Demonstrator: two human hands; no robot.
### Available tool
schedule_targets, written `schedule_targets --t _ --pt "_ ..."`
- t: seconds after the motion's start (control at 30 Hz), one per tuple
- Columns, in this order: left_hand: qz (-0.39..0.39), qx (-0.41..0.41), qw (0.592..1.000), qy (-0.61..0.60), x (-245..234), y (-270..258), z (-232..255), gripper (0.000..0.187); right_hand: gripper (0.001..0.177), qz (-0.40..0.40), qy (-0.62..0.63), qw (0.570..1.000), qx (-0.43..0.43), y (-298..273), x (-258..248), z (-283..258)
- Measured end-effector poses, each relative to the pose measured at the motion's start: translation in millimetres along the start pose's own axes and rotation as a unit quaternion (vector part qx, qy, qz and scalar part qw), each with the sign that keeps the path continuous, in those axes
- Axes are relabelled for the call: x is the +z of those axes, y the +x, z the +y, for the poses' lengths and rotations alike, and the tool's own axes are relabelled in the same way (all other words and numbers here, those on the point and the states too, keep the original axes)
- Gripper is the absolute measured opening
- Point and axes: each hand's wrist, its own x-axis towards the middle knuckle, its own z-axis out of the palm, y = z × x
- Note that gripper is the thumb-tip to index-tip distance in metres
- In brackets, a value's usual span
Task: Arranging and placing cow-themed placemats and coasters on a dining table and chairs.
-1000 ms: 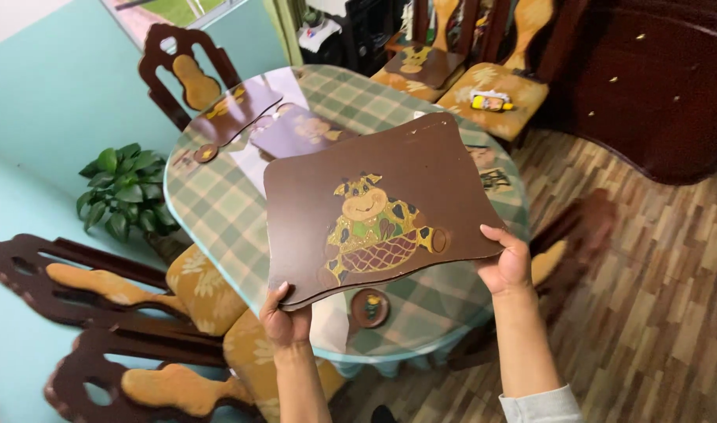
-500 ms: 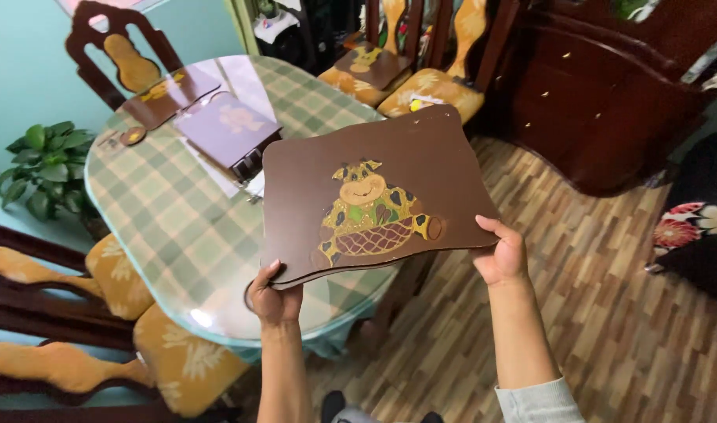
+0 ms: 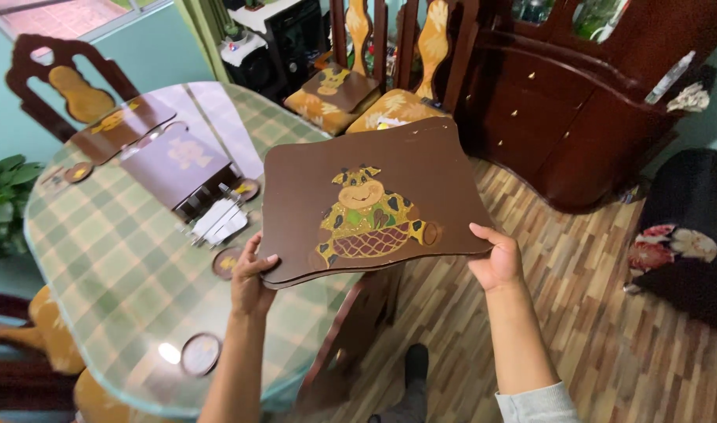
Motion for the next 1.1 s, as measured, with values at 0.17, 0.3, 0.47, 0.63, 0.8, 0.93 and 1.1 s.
schedule_targets --t 0.17,0.3,0.47,0.63,0.8,0.93,1.1 --pt "-0.007 -0.018 1.000 0.019 31.6 88.9 -25.0 0.057 0.060 -0.047 -0.016 0.999 -0.011 86.0 -11.9 -32.4" --pt "0.003 -0.023 1.000 0.003 50.4 171.8 -45.3 0.056 0.060 -0.074 -0.013 0.997 -0.015 164.7 -9.5 -61.8" --pt "0.043 -0.047 0.997 0.045 84.7 249.9 -64.3 0.058 0.058 -0.031 0.001 0.999 -0.009 245.6 -18.9 -87.6" --pt "0.066 -0.057 0.995 0.047 100.5 323.6 -89.0 0.055 0.059 -0.043 0.005 0.999 -0.003 323.2 -20.3 -108.6" --pt "0.118 -0.049 0.990 0.062 119.8 389.9 -113.0 0.058 0.061 -0.057 -0.006 0.998 0.022 410.3 -26.9 -122.1" --pt "0.130 -0.025 0.990 0.052 114.4 445.5 -147.2 0.057 0.062 -0.054 -0.023 0.997 0.045 490.3 -41.2 -131.4" --pt "0.145 0.046 0.988 -0.003 145.4 503.5 -173.3 0.056 0.065 -0.126 0.001 0.989 0.078 596.3 -54.1 -148.5"
